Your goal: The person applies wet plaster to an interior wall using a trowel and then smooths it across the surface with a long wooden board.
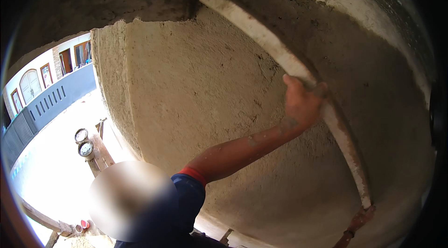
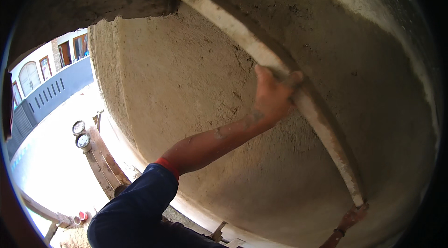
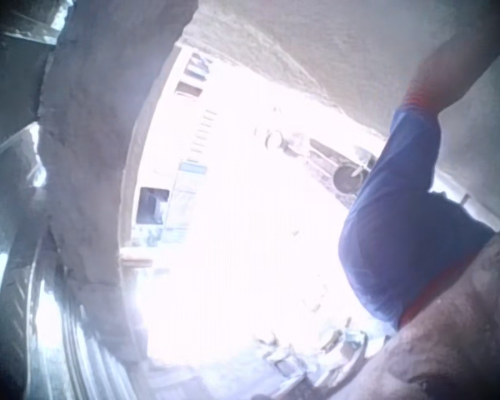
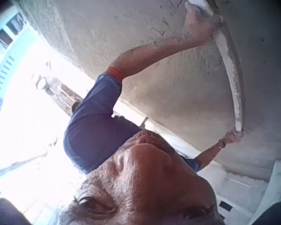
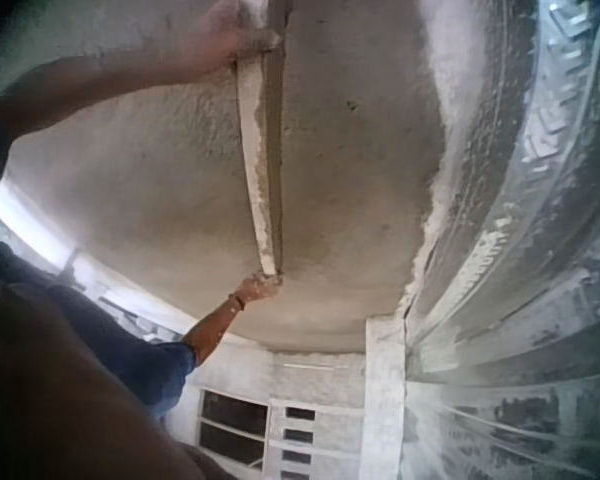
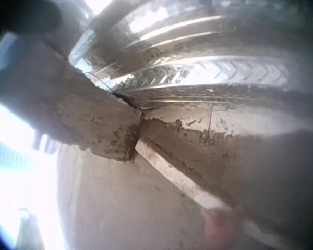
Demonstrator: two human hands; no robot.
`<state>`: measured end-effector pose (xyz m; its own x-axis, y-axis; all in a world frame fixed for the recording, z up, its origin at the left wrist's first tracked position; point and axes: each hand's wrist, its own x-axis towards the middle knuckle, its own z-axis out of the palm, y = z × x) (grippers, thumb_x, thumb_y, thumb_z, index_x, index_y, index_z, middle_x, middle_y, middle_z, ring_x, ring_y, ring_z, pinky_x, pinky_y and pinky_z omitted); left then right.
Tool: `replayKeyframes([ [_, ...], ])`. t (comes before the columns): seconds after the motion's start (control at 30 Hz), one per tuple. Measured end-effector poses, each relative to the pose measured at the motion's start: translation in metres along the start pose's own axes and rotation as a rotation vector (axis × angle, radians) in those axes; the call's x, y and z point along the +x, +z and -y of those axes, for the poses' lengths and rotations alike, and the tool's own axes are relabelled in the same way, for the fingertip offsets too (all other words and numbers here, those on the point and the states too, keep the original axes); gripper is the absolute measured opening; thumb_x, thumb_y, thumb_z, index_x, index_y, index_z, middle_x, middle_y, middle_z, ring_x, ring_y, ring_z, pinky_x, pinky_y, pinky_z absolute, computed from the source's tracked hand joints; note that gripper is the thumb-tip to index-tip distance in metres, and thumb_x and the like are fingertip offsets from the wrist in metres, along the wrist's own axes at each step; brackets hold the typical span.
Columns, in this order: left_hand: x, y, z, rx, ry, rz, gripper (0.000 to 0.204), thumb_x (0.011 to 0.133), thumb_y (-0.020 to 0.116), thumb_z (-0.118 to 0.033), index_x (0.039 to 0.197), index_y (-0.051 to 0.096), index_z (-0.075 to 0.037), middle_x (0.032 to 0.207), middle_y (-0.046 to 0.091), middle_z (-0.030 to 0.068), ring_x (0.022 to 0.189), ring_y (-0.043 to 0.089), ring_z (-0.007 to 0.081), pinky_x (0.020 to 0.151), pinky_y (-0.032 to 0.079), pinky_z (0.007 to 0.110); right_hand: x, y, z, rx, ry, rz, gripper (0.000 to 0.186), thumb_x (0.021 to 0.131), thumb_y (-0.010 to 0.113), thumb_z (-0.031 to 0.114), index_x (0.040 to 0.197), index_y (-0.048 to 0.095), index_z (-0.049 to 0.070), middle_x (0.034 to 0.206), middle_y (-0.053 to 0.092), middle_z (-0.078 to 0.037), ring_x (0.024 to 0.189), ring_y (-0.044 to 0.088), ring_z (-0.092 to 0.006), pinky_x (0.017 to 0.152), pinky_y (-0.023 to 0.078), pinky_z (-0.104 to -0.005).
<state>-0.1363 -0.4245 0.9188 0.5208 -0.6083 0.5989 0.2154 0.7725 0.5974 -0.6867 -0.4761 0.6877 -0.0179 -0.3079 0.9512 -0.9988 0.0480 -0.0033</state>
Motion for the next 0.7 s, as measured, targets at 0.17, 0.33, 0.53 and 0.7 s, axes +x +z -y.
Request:
replayKeyframes([
  [0.17, -0.036, -0.069, 0.019, 0.015, -0.114, -0.158, 0.054, 0.08, 0.064, -0.024, 0.105, 0.029, 0.008, 0.094, 0.052, 0.0205, 0.07, 0.06, 0.0237, 0.049, 0.054, 0.03, -0.008, -0.004, 0.021, -0.047, -0.062, -0.03, 0.044, 0.085, 0.056, 0.015, 0.124, 0.042, -0.003, 0.122, 0.044, -0.023, 0.113, 0.039, -0.0402, 0.095, 0.031, -0.048],
  [0.33, -0.04, -0.109, 0.059, -0.012, -0.153, -0.252, 0.052, 0.079, 0.065, -0.024, 0.103, 0.028, 0.004, 0.094, 0.05, 0.0188, 0.07, 0.06, 0.0243, 0.047, 0.054, 0.031, -0.004, -0.009, 0.039, -0.08, -0.074, 0.171, 0.046, 0.088, 0.047, 0.022, 0.129, 0.041, 0.003, 0.13, 0.036, -0.024, 0.119, 0.034, -0.0397, 0.099, 0.026, -0.0498],
  [0.53, -0.026, -0.097, 0.05, 0.023, -0.164, -0.251, 0.051, 0.079, 0.065, -0.023, 0.099, 0.027, 0.004, 0.092, 0.049, 0.0199, 0.069, 0.06, 0.0248, 0.046, 0.054, 0.031, 0.013, -0.008, 0.061, -0.127, 0.052, 0.27, 0.046, 0.088, 0.045, 0.019, 0.131, 0.039, 0.005, 0.131, 0.036, -0.023, 0.12, 0.034, -0.0401, 0.101, 0.026, -0.0484],
  [0.7, 0.002, -0.066, 0.021, 0.158, -0.125, -0.229, 0.051, 0.078, 0.064, -0.022, 0.098, 0.026, 0.006, 0.09, 0.049, 0.0227, 0.065, 0.06, 0.0263, 0.041, 0.053, 0.031, 0.019, 0.004, 0.042, -0.191, -0.046, 0.141, 0.044, 0.093, 0.039, 0.026, 0.132, 0.038, 0.007, 0.132, 0.037, -0.021, 0.12, 0.035, -0.0398, 0.1, 0.027, -0.0493],
])
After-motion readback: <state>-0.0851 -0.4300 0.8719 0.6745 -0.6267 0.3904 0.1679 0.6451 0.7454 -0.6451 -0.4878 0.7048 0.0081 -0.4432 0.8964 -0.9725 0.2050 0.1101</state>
